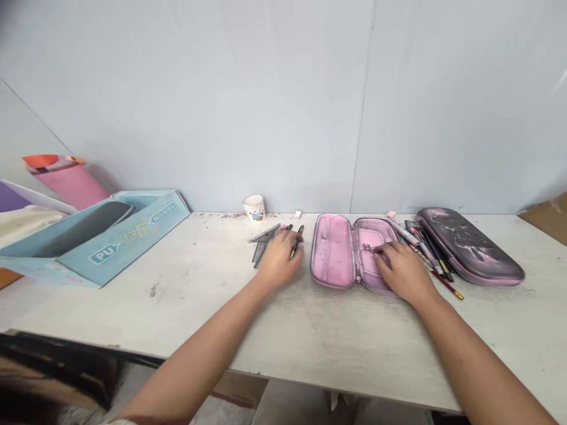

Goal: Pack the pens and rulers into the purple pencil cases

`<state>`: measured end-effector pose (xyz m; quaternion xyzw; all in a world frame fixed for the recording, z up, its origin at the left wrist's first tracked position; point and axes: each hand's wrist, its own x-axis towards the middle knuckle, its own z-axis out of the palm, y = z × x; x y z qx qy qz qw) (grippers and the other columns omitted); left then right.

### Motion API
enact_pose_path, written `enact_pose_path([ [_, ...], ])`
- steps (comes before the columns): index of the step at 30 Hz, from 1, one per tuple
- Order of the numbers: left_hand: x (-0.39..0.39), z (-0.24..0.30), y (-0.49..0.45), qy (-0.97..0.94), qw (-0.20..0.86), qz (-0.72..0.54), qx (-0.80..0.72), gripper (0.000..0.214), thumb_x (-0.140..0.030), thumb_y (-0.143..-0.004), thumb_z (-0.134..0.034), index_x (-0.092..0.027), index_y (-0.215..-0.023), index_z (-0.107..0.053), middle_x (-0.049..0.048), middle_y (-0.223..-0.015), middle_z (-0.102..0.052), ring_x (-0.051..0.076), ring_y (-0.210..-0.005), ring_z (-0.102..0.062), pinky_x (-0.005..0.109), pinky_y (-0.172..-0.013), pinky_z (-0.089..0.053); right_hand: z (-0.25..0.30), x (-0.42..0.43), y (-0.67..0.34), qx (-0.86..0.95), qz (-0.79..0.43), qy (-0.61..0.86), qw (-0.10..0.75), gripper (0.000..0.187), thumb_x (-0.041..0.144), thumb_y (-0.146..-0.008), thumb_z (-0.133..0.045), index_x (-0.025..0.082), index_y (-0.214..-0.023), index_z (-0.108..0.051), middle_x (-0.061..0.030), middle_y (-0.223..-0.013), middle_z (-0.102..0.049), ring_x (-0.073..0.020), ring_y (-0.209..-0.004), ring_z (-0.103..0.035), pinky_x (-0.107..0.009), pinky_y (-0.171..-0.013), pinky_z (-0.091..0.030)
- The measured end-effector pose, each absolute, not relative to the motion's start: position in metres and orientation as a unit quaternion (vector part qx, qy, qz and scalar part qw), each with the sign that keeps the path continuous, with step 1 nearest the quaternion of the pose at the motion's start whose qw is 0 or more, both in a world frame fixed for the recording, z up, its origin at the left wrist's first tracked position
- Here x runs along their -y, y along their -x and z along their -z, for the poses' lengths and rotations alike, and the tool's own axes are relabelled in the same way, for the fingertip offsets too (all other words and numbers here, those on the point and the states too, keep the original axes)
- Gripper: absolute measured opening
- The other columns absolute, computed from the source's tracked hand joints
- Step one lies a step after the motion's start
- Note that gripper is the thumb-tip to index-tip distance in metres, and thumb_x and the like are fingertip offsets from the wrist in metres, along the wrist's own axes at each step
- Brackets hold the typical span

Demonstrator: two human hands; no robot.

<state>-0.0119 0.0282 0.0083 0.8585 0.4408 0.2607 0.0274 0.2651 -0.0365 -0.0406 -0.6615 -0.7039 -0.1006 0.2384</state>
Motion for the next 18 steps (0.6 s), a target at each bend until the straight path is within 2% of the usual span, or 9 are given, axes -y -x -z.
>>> enact_pose_path([
  [3, -0.048, -0.005, 0.038, -0.802, -0.04, -0.264, -0.535, 0.022, -0.024, -0.083, -0.041, -0.017, -0.099, -0.054, 0.0098, -0.102, -0.056, 0.024, -0.097, -0.052, 0.039, -0.085, -0.039, 0.026, 0.028, -0.243, 0.712, 0.106, 0.649, 0.246, 0.028, 0.033, -0.086, -0.04, 0.016, -0.094, -0.061, -0.0096, -0.095, -0.063, -0.0236, -0.093, -0.054, -0.035, -0.081, -0.04],
  [10, -0.057, 0.015, 0.042, -0.815, -0.103, -0.188, -0.538, 0.033, -0.032, -0.084, -0.043, -0.013, -0.11, -0.054, 0.0154, -0.107, -0.054, 0.029, -0.103, -0.046, 0.045, -0.089, -0.033, -0.013, -0.015, -0.14, 0.798, 0.101, 0.56, 0.198, 0.026, 0.026, -0.087, -0.04, 0.015, -0.094, -0.062, -0.0104, -0.095, -0.062, -0.0226, -0.096, -0.051, -0.034, -0.085, -0.036],
  [13, -0.057, 0.022, 0.044, -0.81, -0.104, -0.173, -0.551, 0.038, -0.037, -0.083, -0.045, -0.009, -0.104, -0.058, 0.0187, -0.109, -0.052, 0.032, -0.108, -0.042, 0.049, -0.092, -0.031, -0.015, -0.029, -0.109, 0.812, 0.094, 0.551, 0.17, 0.027, 0.027, -0.087, -0.039, 0.015, -0.095, -0.062, -0.0109, -0.097, -0.061, -0.0228, -0.097, -0.05, -0.035, -0.086, -0.035],
  [18, -0.059, 0.023, 0.046, -0.81, -0.112, -0.211, -0.535, 0.03, -0.024, -0.085, -0.041, -0.006, -0.098, -0.06, 0.0199, -0.113, -0.051, 0.032, -0.115, -0.038, 0.052, -0.099, -0.026, -0.009, -0.034, -0.097, 0.796, 0.076, 0.564, 0.206, 0.026, 0.028, -0.087, -0.039, 0.017, -0.094, -0.062, -0.0098, -0.099, -0.061, -0.0242, -0.1, -0.049, -0.038, -0.089, -0.034],
])
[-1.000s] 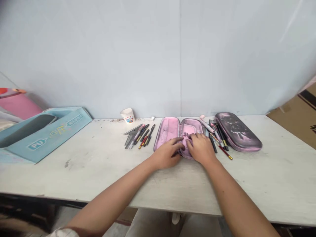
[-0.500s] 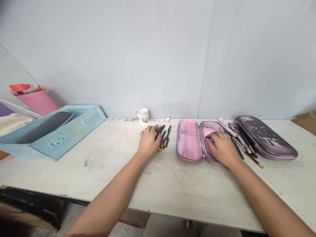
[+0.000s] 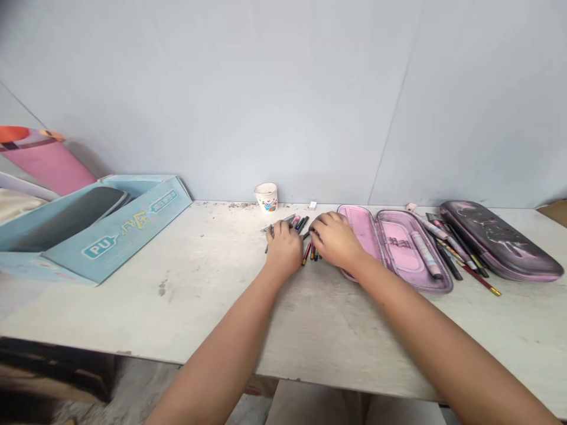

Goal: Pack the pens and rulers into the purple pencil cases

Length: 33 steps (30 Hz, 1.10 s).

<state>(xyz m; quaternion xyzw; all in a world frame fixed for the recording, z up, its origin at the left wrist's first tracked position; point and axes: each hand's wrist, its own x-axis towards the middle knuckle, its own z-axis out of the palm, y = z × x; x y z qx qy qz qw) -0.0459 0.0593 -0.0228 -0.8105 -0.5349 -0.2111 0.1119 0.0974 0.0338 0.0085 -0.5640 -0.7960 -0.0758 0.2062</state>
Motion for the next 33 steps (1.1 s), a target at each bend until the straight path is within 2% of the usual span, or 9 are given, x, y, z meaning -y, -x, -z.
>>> enact_pose_path([
  [3, -0.056, 0.013, 0.04, 0.792, 0.051, 0.286, 0.537, 0.03, -0.022, -0.088, -0.034, -0.008, -0.098, -0.059, 0.0184, -0.111, -0.053, 0.029, -0.111, -0.042, 0.047, -0.095, -0.033, -0.005, -0.027, -0.105, 0.757, 0.039, 0.577, 0.303, 0.026, 0.03, -0.087, -0.04, 0.016, -0.098, -0.058, -0.0108, -0.102, -0.06, -0.0242, -0.102, -0.05, -0.038, -0.089, -0.035],
  [6, -0.04, 0.004, 0.028, 0.814, -0.108, 0.33, 0.466, 0.034, -0.022, -0.092, -0.026, -0.012, -0.083, -0.057, 0.0125, -0.094, -0.059, 0.022, -0.098, -0.051, 0.038, -0.088, -0.039, -0.003, -0.012, -0.114, 0.705, -0.07, 0.571, 0.415, 0.026, 0.036, -0.086, -0.042, 0.016, -0.099, -0.053, -0.0097, -0.1, -0.06, -0.0212, -0.096, -0.053, -0.035, -0.085, -0.04],
  [11, -0.004, -0.004, 0.005, 0.79, -0.341, 0.352, 0.367, 0.039, -0.037, -0.092, -0.025, -0.016, -0.072, -0.05, 0.0034, -0.074, -0.057, 0.014, -0.072, -0.052, 0.027, -0.07, -0.043, -0.007, 0.024, -0.13, 0.654, -0.249, 0.54, 0.467, 0.024, 0.041, -0.086, -0.04, 0.02, -0.085, -0.05, -0.001, -0.077, -0.058, -0.0148, -0.072, -0.055, -0.029, -0.068, -0.043],
  [14, 0.007, -0.01, -0.012, 0.805, -0.347, 0.333, 0.347, 0.038, -0.038, -0.092, -0.027, -0.016, -0.072, -0.052, 0.0038, -0.076, -0.058, 0.015, -0.076, -0.053, 0.028, -0.073, -0.043, -0.012, 0.038, -0.15, 0.635, -0.28, 0.532, 0.485, 0.021, 0.04, -0.083, -0.044, 0.02, -0.082, -0.05, 0.0007, -0.072, -0.057, -0.0145, -0.069, -0.055, -0.028, -0.064, -0.043],
  [17, 0.011, -0.016, -0.036, 0.846, -0.292, 0.297, 0.332, 0.036, -0.034, -0.091, -0.028, -0.016, -0.079, -0.057, 0.0065, -0.084, -0.061, 0.018, -0.086, -0.055, 0.031, -0.081, -0.042, -0.015, 0.042, -0.179, 0.641, -0.182, 0.562, 0.49, 0.015, 0.035, -0.081, -0.045, 0.021, -0.077, -0.048, -0.0006, -0.074, -0.056, -0.0158, -0.072, -0.054, -0.029, -0.068, -0.043],
  [20, 0.013, -0.017, -0.063, 0.889, -0.221, 0.241, 0.32, 0.031, -0.03, -0.089, -0.034, -0.016, -0.097, -0.06, 0.0097, -0.101, -0.061, 0.021, -0.1, -0.052, 0.036, -0.092, -0.039, -0.009, 0.041, -0.211, 0.646, 0.028, 0.618, 0.447, 0.012, 0.03, -0.08, -0.045, 0.02, -0.076, -0.049, -0.006, -0.082, -0.056, -0.0205, -0.084, -0.051, -0.034, -0.078, -0.04],
  [23, 0.016, -0.01, -0.085, 0.912, -0.165, 0.182, 0.329, 0.037, -0.034, -0.086, -0.041, -0.014, -0.113, -0.056, 0.0127, -0.117, -0.055, 0.026, -0.113, -0.045, 0.041, -0.098, -0.035, 0.004, 0.041, -0.237, 0.626, 0.157, 0.693, 0.322, 0.017, 0.029, -0.081, -0.043, 0.016, -0.08, -0.054, -0.0121, -0.086, -0.057, -0.0264, -0.091, -0.05, -0.04, -0.08, -0.039],
  [27, 0.023, 0.001, -0.104, 0.915, -0.154, 0.143, 0.346, 0.047, -0.04, -0.083, -0.044, -0.013, -0.122, -0.05, 0.0145, -0.125, -0.049, 0.03, -0.12, -0.038, 0.044, -0.1, -0.034, 0.018, 0.04, -0.256, 0.607, 0.178, 0.751, 0.191, 0.026, 0.032, -0.081, -0.045, 0.011, -0.088, -0.059, -0.0179, -0.093, -0.058, -0.0312, -0.094, -0.049, -0.042, -0.076, -0.039],
  [33, 0.034, -0.001, -0.112, 0.897, -0.211, 0.163, 0.352, 0.047, -0.04, -0.083, -0.047, -0.015, -0.122, -0.048, 0.0125, -0.123, -0.05, 0.028, -0.119, -0.04, 0.042, -0.101, -0.035, 0.024, 0.038, -0.263, 0.594, 0.187, 0.761, 0.181, 0.028, 0.032, -0.082, -0.045, 0.01, -0.089, -0.06, -0.0197, -0.092, -0.058, -0.0313, -0.091, -0.05, -0.04, -0.07, -0.04],
])
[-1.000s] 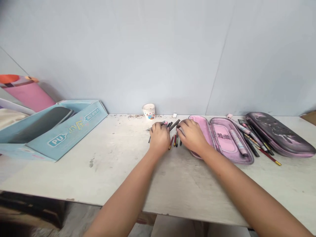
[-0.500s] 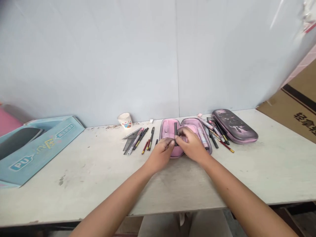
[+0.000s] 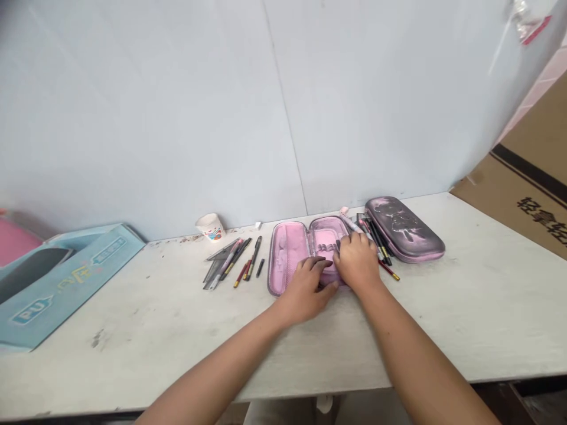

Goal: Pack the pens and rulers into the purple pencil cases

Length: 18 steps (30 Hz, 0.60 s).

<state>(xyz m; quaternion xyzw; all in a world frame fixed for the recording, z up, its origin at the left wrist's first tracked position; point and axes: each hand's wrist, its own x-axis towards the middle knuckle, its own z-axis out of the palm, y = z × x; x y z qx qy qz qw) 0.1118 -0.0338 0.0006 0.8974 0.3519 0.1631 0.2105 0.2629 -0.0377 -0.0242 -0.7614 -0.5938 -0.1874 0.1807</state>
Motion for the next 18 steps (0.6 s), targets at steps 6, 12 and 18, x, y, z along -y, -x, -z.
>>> enact_pose_path([
  [6, 0.007, -0.013, -0.065, -0.883, 0.146, -0.251, -0.369, 0.03, -0.03, -0.084, -0.045, -0.016, -0.11, -0.052, 0.0096, -0.113, -0.054, 0.02, -0.112, -0.046, 0.033, -0.099, -0.036, 0.034, 0.039, -0.269, 0.596, 0.239, 0.741, 0.199, 0.028, 0.034, -0.084, -0.041, 0.013, -0.085, -0.06, -0.0167, -0.089, -0.058, -0.0297, -0.087, -0.051, -0.039, -0.068, -0.041],
  [12, -0.051, -0.007, 0.031, -0.792, -0.039, -0.229, -0.564, 0.03, -0.03, -0.085, -0.042, -0.012, -0.106, -0.052, 0.0134, -0.105, -0.054, 0.025, -0.102, -0.05, 0.038, -0.088, -0.04, 0.043, 0.039, -0.272, 0.611, 0.252, 0.714, 0.233, 0.025, 0.032, -0.084, -0.042, 0.014, -0.087, -0.059, -0.0153, -0.092, -0.057, -0.0293, -0.092, -0.05, -0.04, -0.074, -0.042],
  [18, -0.074, 0.018, 0.065, -0.756, -0.084, -0.134, -0.635, 0.046, -0.046, -0.083, -0.041, -0.007, -0.103, -0.054, 0.0184, -0.103, -0.052, 0.033, -0.102, -0.048, 0.044, -0.084, -0.038, 0.024, 0.028, -0.243, 0.651, 0.243, 0.676, 0.245, 0.023, 0.031, -0.083, -0.044, 0.015, -0.086, -0.059, -0.0135, -0.092, -0.056, -0.0289, -0.095, -0.049, -0.042, -0.084, -0.039],
])
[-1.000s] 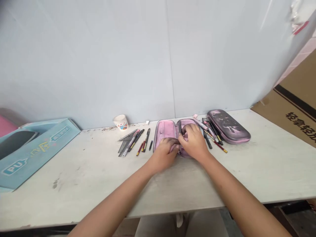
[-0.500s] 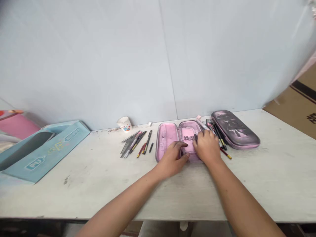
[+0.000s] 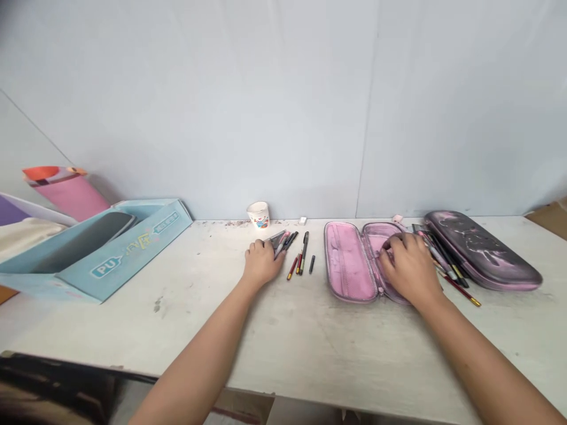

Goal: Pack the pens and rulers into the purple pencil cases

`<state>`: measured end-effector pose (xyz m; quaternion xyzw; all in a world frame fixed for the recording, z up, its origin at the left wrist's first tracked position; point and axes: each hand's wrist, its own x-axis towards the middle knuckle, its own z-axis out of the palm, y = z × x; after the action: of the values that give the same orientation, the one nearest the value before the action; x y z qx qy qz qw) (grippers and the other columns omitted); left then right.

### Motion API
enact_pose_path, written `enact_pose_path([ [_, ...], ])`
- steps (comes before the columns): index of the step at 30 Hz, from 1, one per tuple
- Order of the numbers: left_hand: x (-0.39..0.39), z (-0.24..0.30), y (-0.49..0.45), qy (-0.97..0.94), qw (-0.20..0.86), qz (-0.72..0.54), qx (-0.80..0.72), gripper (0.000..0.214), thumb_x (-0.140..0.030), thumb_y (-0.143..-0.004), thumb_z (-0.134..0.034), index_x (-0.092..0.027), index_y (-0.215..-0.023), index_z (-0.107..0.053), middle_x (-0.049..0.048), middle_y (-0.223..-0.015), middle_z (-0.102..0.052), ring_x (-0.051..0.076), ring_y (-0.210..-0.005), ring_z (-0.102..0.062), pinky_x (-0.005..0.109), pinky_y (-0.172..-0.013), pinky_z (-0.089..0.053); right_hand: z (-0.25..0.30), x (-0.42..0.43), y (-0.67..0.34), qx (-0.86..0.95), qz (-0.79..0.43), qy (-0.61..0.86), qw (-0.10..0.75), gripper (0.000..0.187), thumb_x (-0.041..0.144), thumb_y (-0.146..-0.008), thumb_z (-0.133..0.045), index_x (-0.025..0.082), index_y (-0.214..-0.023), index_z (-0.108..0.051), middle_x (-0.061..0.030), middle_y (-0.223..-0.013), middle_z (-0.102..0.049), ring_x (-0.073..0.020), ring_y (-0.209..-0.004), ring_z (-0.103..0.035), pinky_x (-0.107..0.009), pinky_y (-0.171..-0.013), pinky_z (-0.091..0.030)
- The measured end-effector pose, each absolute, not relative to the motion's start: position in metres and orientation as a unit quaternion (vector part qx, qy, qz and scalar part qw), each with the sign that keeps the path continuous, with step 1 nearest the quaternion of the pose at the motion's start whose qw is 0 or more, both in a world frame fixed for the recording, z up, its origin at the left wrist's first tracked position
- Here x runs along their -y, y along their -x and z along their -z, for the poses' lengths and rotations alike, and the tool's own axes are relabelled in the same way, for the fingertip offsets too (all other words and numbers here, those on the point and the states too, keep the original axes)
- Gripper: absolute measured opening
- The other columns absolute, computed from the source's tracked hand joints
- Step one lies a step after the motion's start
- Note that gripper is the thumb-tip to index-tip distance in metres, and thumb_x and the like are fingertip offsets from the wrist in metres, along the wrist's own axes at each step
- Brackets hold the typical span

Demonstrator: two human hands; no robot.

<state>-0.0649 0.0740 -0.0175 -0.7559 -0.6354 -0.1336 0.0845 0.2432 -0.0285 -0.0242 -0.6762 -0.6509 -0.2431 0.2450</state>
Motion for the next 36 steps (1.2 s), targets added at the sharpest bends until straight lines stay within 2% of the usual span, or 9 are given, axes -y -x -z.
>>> enact_pose_path([
  [9, -0.068, 0.008, 0.057, 0.781, 0.009, 0.216, 0.586, 0.037, -0.031, -0.091, -0.027, -0.008, -0.095, -0.056, 0.0174, -0.098, -0.054, 0.028, -0.1, -0.049, 0.04, -0.086, -0.037, -0.002, 0.01, -0.173, 0.705, 0.091, 0.605, 0.359, 0.018, 0.031, -0.083, -0.044, 0.019, -0.085, -0.058, -0.0089, -0.092, -0.058, -0.0244, -0.094, -0.05, -0.042, -0.086, -0.04],
  [12, -0.052, 0.0, 0.049, 0.804, -0.139, 0.291, 0.5, 0.033, -0.031, -0.093, -0.023, -0.014, -0.086, -0.051, 0.0096, -0.085, -0.057, 0.02, -0.086, -0.053, 0.033, -0.078, -0.041, -0.007, 0.009, -0.161, 0.679, -0.077, 0.57, 0.456, 0.029, 0.039, -0.085, -0.044, 0.02, -0.107, -0.051, -0.0083, -0.1, -0.059, -0.0211, -0.095, -0.055, -0.041, -0.087, -0.043],
  [14, -0.04, -0.003, 0.041, 0.8, -0.282, 0.304, 0.433, 0.033, -0.037, -0.093, -0.022, -0.018, -0.08, -0.046, 0.0029, -0.072, -0.055, 0.015, -0.07, -0.053, 0.028, -0.068, -0.042, -0.01, 0.009, -0.157, 0.633, -0.195, 0.539, 0.52, 0.045, 0.043, -0.086, -0.044, 0.023, -0.126, -0.037, -0.0084, -0.107, -0.059, -0.0187, -0.097, -0.058, -0.039, -0.086, -0.046],
  [16, -0.029, -0.005, 0.03, 0.792, -0.389, 0.289, 0.371, 0.034, -0.041, -0.092, -0.022, -0.019, -0.077, -0.042, -0.0012, -0.064, -0.051, 0.012, -0.06, -0.05, 0.026, -0.062, -0.041, -0.014, 0.01, -0.156, 0.604, -0.272, 0.505, 0.554, 0.054, 0.045, -0.085, -0.046, 0.025, -0.132, -0.029, -0.0078, -0.109, -0.059, -0.0177, -0.1, -0.058, -0.038, -0.086, -0.048],
  [21, -0.017, -0.011, 0.002, 0.781, -0.451, 0.269, 0.338, 0.03, -0.042, -0.09, -0.031, -0.019, -0.076, -0.043, -0.0039, -0.06, -0.045, 0.01, -0.055, -0.042, 0.023, -0.055, -0.035, -0.018, 0.015, -0.16, 0.621, -0.344, 0.444, 0.548, 0.034, 0.039, -0.084, -0.048, 0.023, -0.114, -0.046, -0.0034, -0.088, -0.065, -0.0159, -0.084, -0.063, -0.036, -0.081, -0.05],
  [25, -0.014, -0.014, -0.021, 0.757, -0.469, 0.279, 0.36, 0.031, -0.042, -0.088, -0.035, -0.017, -0.079, -0.049, -0.0032, -0.061, -0.043, 0.009, -0.056, -0.039, 0.022, -0.053, -0.032, -0.013, 0.022, -0.169, 0.594, -0.36, 0.45, 0.561, 0.031, 0.038, -0.083, -0.05, 0.023, -0.109, -0.048, -0.001, -0.08, -0.065, -0.015, -0.075, -0.063, -0.033, -0.075, -0.051],
  [31, -0.007, -0.016, -0.038, 0.601, -0.636, 0.331, 0.354, 0.03, -0.043, -0.084, -0.047, -0.016, -0.073, -0.049, -0.0067, -0.053, -0.033, 0.005, -0.044, -0.03, 0.018, -0.043, -0.024, -0.017, 0.022, -0.193, 0.416, -0.354, 0.441, 0.712, 0.024, 0.034, -0.074, -0.058, 0.023, -0.094, -0.052, 0.0011, -0.078, -0.063, -0.0138, -0.072, -0.061, -0.03, -0.067, -0.051],
  [33, -0.006, -0.021, -0.037, 0.496, -0.715, 0.388, 0.303, 0.021, -0.036, -0.085, -0.05, -0.016, -0.078, -0.05, -0.0054, -0.056, -0.04, 0.005, -0.047, -0.039, 0.017, -0.046, -0.033, -0.02, 0.022, -0.199, 0.32, -0.39, 0.408, 0.76, 0.015, 0.027, -0.069, -0.057, 0.021, -0.082, -0.051, 0.0026, -0.071, -0.06, -0.0121, -0.066, -0.059, -0.025, -0.058, -0.049],
  [36, -0.01, -0.028, -0.03, 0.362, -0.754, 0.493, 0.237, 0.005, -0.02, -0.084, -0.052, -0.015, -0.082, -0.053, 0.0006, -0.073, -0.055, 0.009, -0.071, -0.058, 0.024, -0.07, -0.048, -0.021, 0.025, -0.2, 0.266, -0.476, 0.377, 0.748, 0.012, 0.018, -0.06, -0.054, 0.02, -0.067, -0.045, 0.0055, -0.058, -0.053, -0.0067, -0.049, -0.049, -0.016, -0.042, -0.035],
])
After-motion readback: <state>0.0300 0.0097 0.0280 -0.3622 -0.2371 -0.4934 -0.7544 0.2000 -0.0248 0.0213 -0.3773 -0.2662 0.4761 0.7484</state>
